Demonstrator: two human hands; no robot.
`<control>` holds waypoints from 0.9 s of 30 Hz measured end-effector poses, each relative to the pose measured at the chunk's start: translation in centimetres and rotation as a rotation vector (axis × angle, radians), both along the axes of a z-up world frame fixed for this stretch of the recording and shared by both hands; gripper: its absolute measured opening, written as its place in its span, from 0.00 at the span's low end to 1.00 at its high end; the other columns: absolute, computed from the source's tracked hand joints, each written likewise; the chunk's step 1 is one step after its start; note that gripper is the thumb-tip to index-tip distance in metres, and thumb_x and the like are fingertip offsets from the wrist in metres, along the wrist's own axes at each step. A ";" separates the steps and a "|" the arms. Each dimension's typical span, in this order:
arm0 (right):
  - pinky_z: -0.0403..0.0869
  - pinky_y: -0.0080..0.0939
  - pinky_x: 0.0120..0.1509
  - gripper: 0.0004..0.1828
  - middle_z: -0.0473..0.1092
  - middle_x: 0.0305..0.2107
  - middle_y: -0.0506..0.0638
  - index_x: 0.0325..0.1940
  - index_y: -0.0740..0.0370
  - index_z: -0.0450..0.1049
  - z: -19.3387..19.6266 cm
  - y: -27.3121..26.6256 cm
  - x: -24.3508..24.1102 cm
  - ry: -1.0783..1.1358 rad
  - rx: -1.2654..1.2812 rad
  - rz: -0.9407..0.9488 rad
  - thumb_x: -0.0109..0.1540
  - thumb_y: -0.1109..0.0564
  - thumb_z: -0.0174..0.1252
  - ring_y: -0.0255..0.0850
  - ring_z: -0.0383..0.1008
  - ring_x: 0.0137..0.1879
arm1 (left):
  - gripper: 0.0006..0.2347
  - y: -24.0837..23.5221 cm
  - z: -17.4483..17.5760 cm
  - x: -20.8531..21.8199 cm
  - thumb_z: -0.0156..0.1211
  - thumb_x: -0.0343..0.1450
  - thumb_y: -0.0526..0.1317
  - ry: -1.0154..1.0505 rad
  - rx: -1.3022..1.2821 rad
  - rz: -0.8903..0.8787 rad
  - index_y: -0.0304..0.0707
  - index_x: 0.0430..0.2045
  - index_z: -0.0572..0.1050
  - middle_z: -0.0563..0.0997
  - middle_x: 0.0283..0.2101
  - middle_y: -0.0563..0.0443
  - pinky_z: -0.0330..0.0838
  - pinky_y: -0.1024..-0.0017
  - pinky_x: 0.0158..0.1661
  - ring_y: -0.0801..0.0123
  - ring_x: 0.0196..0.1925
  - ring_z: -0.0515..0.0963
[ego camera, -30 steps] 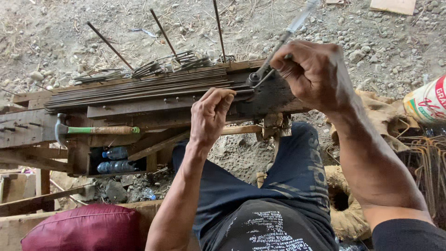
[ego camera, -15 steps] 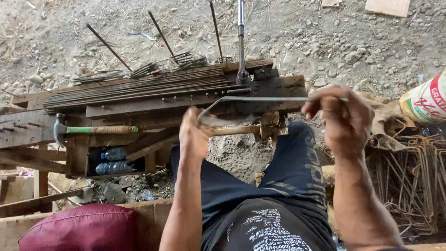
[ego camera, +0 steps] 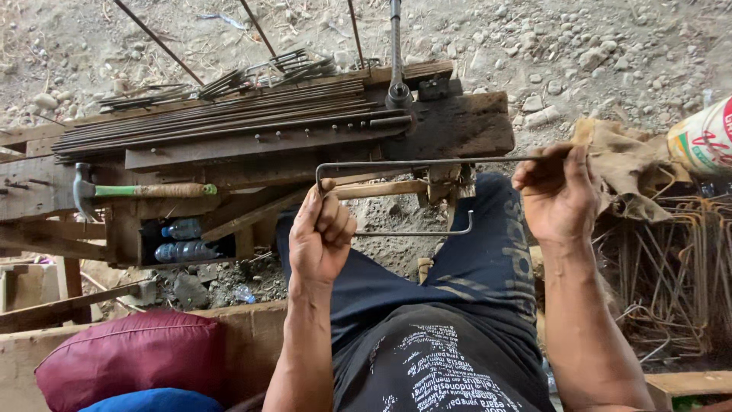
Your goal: The person uses a manual metal bending machine to bend thin metal rods into rectangular shapes. They insert the rods into the machine, rotate a crank handle to bend the metal, and occasionally use a hammer to adjust the pieces.
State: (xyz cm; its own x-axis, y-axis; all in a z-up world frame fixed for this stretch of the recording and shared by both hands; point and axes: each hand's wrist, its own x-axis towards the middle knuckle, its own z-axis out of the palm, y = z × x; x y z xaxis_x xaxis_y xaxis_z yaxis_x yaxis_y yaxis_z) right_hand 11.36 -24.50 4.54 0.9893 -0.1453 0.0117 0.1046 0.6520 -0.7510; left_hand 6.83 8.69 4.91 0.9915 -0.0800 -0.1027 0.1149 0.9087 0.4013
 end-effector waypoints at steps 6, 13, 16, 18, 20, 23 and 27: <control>0.72 0.39 0.34 0.17 0.74 0.31 0.52 0.38 0.58 0.74 -0.9 0.1 0.7 0.047 -0.083 -0.120 0.64 0.43 0.59 0.42 0.75 0.32 | 0.12 0.2 0.9 0.0 0.48 0.78 0.37 -0.039 0.066 0.003 0.26 0.50 0.71 0.51 0.17 0.61 0.46 0.79 0.20 0.79 0.16 0.48; 0.67 0.37 0.29 0.16 0.73 0.28 0.51 0.35 0.57 0.73 -1.9 0.8 1.3 0.080 -0.113 -0.170 0.64 0.43 0.59 0.42 0.71 0.27 | 0.10 0.5 0.4 0.0 0.49 0.78 0.39 0.068 0.194 -0.014 0.31 0.46 0.72 0.50 0.17 0.61 0.44 0.79 0.19 0.79 0.15 0.47; 0.66 0.35 0.30 0.15 0.74 0.28 0.50 0.34 0.56 0.75 -2.5 0.9 1.8 0.168 0.008 -0.146 0.64 0.43 0.60 0.39 0.71 0.29 | 0.13 0.1 0.5 -0.4 0.49 0.77 0.40 0.105 0.242 -0.021 0.27 0.50 0.71 0.56 0.20 0.58 0.52 0.76 0.23 0.75 0.19 0.54; 0.66 0.33 0.32 0.16 0.74 0.27 0.49 0.33 0.57 0.76 -2.9 0.5 2.2 0.227 0.076 -0.135 0.63 0.43 0.60 0.38 0.71 0.29 | 0.17 0.1 0.5 -0.7 0.50 0.76 0.41 0.108 0.277 -0.054 0.24 0.55 0.69 0.61 0.22 0.54 0.59 0.72 0.28 0.71 0.23 0.60; 0.66 0.33 0.32 0.16 0.74 0.29 0.49 0.34 0.55 0.75 -3.2 -0.1 2.1 0.256 0.022 -0.124 0.64 0.42 0.58 0.37 0.71 0.30 | 0.21 0.2 0.3 -1.0 0.48 0.77 0.45 0.135 0.199 -0.045 0.32 0.62 0.62 0.76 0.37 0.41 0.77 0.61 0.44 0.56 0.37 0.78; 0.65 0.33 0.30 0.16 0.72 0.25 0.48 0.33 0.56 0.74 -4.1 -0.2 2.0 0.270 0.045 -0.137 0.64 0.42 0.57 0.36 0.70 0.28 | 0.20 -0.3 -0.2 -1.3 0.45 0.78 0.40 0.117 0.203 -0.026 0.33 0.65 0.60 0.77 0.37 0.38 0.78 0.60 0.44 0.56 0.37 0.80; 0.65 0.33 0.31 0.15 0.73 0.26 0.48 0.34 0.55 0.75 -6.2 -0.8 2.1 0.287 0.072 -0.139 0.63 0.42 0.59 0.37 0.71 0.29 | 0.20 -0.3 -0.9 -1.5 0.43 0.78 0.35 0.147 0.209 -0.018 0.36 0.67 0.59 0.76 0.39 0.35 0.79 0.57 0.46 0.52 0.39 0.81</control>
